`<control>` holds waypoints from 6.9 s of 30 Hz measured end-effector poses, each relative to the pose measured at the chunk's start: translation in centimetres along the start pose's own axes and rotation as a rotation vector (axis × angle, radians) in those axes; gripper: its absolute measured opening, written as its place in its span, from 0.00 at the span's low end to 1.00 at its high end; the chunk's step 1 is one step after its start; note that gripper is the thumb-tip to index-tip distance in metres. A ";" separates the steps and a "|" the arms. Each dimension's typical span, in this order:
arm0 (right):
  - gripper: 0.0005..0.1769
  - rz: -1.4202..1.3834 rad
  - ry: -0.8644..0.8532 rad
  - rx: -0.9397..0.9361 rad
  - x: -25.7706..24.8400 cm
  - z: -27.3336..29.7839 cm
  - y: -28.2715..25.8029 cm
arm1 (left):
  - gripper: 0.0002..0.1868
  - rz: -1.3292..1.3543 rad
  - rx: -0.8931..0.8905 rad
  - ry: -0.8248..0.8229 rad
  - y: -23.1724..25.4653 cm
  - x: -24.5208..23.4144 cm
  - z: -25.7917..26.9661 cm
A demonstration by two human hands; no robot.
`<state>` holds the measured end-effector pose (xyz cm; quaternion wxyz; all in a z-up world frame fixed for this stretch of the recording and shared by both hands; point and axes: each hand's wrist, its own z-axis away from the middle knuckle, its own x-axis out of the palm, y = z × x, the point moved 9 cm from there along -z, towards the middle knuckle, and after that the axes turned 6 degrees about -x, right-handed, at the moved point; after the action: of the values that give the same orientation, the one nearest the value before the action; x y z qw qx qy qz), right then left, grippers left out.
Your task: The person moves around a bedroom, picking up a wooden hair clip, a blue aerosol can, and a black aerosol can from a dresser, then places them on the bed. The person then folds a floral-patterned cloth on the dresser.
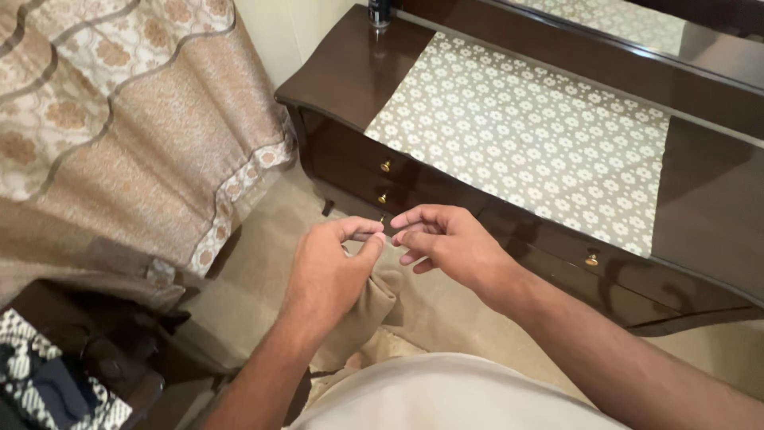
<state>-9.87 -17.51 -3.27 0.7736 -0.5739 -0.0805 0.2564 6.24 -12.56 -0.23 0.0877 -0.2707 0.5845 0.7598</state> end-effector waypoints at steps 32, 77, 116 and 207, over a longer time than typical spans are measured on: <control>0.17 0.026 -0.246 -0.079 6.0 -24.1 -10.2 | 0.14 -0.017 -0.001 0.180 -0.8 -11.2 -20.3; 0.19 -0.013 -0.105 0.013 26.0 -43.9 -20.3 | 0.13 0.060 0.174 0.107 -11.6 -36.2 -40.1; 0.16 -0.302 0.757 0.187 8.6 -56.3 -25.6 | 0.12 -0.058 0.553 -0.656 7.7 -20.3 -71.5; 0.46 -0.049 1.305 0.276 -18.4 -69.9 -11.4 | 0.34 -0.665 0.430 -1.045 13.8 10.7 -87.1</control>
<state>7.11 -88.09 -12.45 0.7358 -0.5049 0.4244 -0.1531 17.96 -100.16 -8.95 0.6425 -0.0088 0.4890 0.5899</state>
